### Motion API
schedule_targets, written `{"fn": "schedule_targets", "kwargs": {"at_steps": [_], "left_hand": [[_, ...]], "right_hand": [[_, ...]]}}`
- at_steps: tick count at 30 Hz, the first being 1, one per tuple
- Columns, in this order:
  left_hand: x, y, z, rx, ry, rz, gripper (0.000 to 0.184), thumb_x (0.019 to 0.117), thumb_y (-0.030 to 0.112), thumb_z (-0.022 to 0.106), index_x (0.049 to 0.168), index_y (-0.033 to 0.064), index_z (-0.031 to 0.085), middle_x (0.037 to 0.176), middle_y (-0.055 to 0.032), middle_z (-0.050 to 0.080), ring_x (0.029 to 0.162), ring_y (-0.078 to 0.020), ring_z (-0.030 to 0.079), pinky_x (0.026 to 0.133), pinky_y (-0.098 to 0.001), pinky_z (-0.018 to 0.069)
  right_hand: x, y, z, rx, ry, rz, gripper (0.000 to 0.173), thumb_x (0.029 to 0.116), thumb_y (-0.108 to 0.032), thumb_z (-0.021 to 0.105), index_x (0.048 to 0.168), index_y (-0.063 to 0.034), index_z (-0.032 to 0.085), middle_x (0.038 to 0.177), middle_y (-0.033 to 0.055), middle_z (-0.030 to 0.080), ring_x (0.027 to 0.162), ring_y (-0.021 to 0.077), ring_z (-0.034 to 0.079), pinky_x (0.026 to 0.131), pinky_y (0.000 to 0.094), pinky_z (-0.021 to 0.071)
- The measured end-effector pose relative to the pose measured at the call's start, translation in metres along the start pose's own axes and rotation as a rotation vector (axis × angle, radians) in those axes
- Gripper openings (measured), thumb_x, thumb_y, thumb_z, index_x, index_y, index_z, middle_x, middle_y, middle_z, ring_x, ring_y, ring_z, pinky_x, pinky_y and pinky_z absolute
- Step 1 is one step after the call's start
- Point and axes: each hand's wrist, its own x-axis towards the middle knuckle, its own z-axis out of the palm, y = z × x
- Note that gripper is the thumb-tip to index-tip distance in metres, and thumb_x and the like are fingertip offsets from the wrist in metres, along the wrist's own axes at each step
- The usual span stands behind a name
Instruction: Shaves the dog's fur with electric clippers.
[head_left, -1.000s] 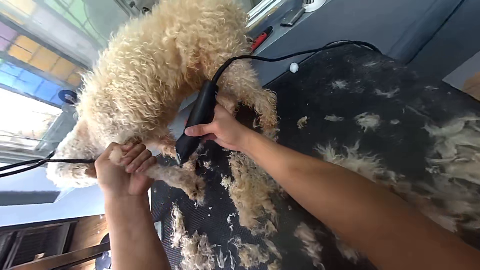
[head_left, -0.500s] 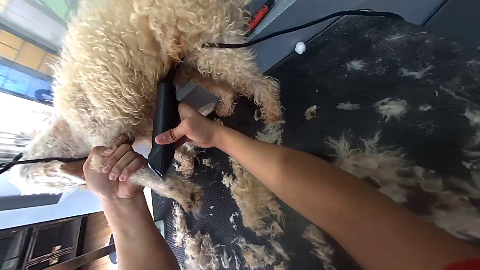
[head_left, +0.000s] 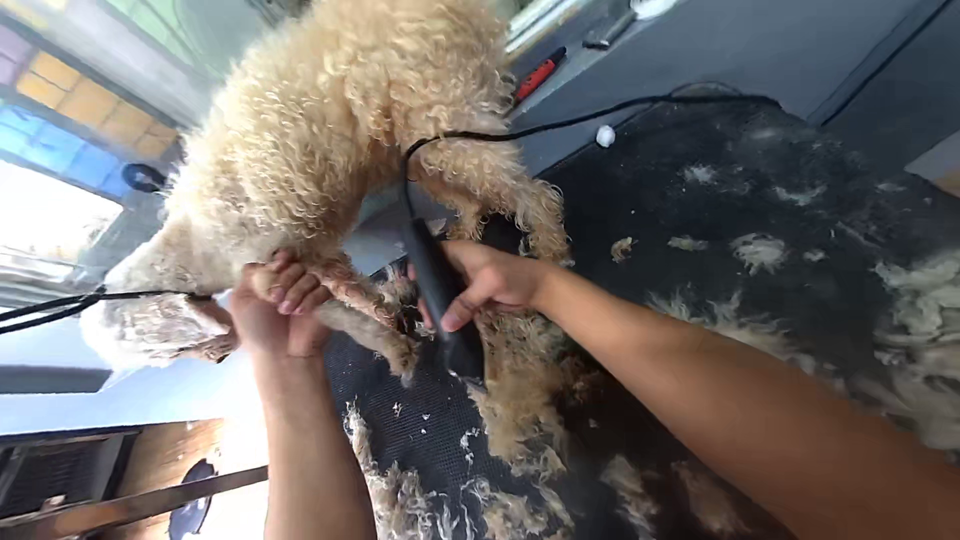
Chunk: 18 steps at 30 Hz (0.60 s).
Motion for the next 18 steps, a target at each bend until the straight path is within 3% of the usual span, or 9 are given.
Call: {"fn": "schedule_targets", "kwargs": {"at_steps": [2, 5, 7, 9, 10, 12, 14, 16, 18], "left_hand": [[0.006, -0.014, -0.009, -0.01, -0.077, 0.023, 0.036, 0.1063, 0.027, 0.034, 0.1, 0.0112, 0.066, 0.062, 0.0057, 0.054, 0.048, -0.0037, 0.051, 0.046, -0.0173, 0.0442], [0.021, -0.031, -0.031, -0.106, -0.327, 0.059, 0.026, 0.1023, 0.029, 0.056, 0.119, 0.0135, 0.069, 0.089, -0.0033, 0.07, 0.065, -0.0114, 0.064, 0.055, -0.0234, 0.0546], [0.039, -0.043, -0.047, -0.229, -0.559, 0.05, 0.027, 0.0926, 0.025, 0.071, 0.117, 0.0136, 0.073, 0.11, -0.0114, 0.073, 0.078, -0.0212, 0.072, 0.062, -0.0324, 0.0613], [0.061, -0.054, -0.051, -0.256, -0.82, 0.027, 0.03, 0.0857, 0.03, 0.08, 0.11, 0.0129, 0.077, 0.123, -0.0116, 0.071, 0.092, -0.0261, 0.074, 0.071, -0.0386, 0.0648], [0.07, -0.057, -0.048, -0.222, -0.913, 0.047, 0.033, 0.0838, 0.035, 0.082, 0.108, 0.0144, 0.077, 0.121, -0.0083, 0.071, 0.096, -0.0239, 0.074, 0.074, -0.0376, 0.0645], [0.079, -0.061, -0.036, -0.131, -0.905, 0.147, 0.034, 0.0788, 0.046, 0.084, 0.097, 0.0182, 0.077, 0.099, -0.0008, 0.073, 0.086, -0.0163, 0.071, 0.073, -0.0326, 0.0596], [0.081, -0.065, -0.028, -0.056, -0.841, 0.256, 0.026, 0.0851, 0.046, 0.078, 0.085, 0.0201, 0.073, 0.083, 0.0025, 0.07, 0.075, -0.0123, 0.067, 0.068, -0.0298, 0.0544], [0.072, -0.068, -0.024, 0.023, -0.685, 0.303, 0.031, 0.0954, 0.042, 0.068, 0.075, 0.02, 0.067, 0.067, 0.0058, 0.064, 0.059, -0.0075, 0.061, 0.058, -0.0251, 0.0515], [0.057, -0.068, -0.015, 0.106, -0.427, 0.283, 0.042, 0.1032, 0.039, 0.057, 0.067, 0.0192, 0.054, 0.053, 0.0079, 0.048, 0.043, -0.0043, 0.046, 0.044, -0.02, 0.0416]], "right_hand": [[-0.02, -0.018, -0.002, -0.071, 0.122, -0.017, 0.06, 0.079, -0.011, 0.075, 0.132, -0.0028, 0.049, 0.1, 0.0146, 0.071, 0.088, 0.0248, 0.072, 0.076, 0.0417, 0.0627], [-0.046, -0.044, 0.012, -0.071, 0.363, 0.056, 0.056, 0.0849, -0.014, 0.074, 0.135, -0.0049, 0.049, 0.108, 0.0184, 0.071, 0.096, 0.0293, 0.073, 0.079, 0.0423, 0.063], [-0.061, -0.058, 0.022, -0.074, 0.411, 0.124, 0.054, 0.0848, -0.017, 0.072, 0.134, -0.0082, 0.051, 0.117, 0.0202, 0.07, 0.1, 0.0314, 0.072, 0.077, 0.0416, 0.0628], [-0.075, -0.071, 0.036, -0.087, 0.418, 0.168, 0.054, 0.0847, -0.016, 0.074, 0.134, -0.0107, 0.052, 0.121, 0.0214, 0.069, 0.102, 0.0334, 0.072, 0.076, 0.0419, 0.0633], [-0.08, -0.075, 0.042, -0.124, 0.425, 0.176, 0.057, 0.0849, -0.018, 0.077, 0.135, -0.012, 0.052, 0.12, 0.0215, 0.07, 0.102, 0.0337, 0.073, 0.075, 0.0415, 0.0641], [-0.09, -0.077, 0.053, -0.211, 0.436, 0.143, 0.067, 0.0826, -0.024, 0.085, 0.138, -0.0124, 0.05, 0.115, 0.023, 0.071, 0.101, 0.0363, 0.073, 0.079, 0.0456, 0.0647], [-0.094, -0.078, 0.068, -0.328, 0.481, 0.054, 0.067, 0.0782, -0.024, 0.088, 0.135, -0.0122, 0.054, 0.11, 0.0216, 0.071, 0.097, 0.0355, 0.074, 0.082, 0.0487, 0.0641], [-0.09, -0.079, 0.087, -0.553, 0.522, -0.027, 0.063, 0.0778, -0.024, 0.089, 0.131, -0.0119, 0.056, 0.108, 0.0183, 0.072, 0.093, 0.0313, 0.075, 0.078, 0.0426, 0.0657], [-0.076, -0.08, 0.11, -0.8, 0.559, -0.094, 0.061, 0.0772, -0.02, 0.088, 0.129, -0.0143, 0.057, 0.109, 0.0116, 0.073, 0.091, 0.0257, 0.075, 0.074, 0.036, 0.0666]]}}
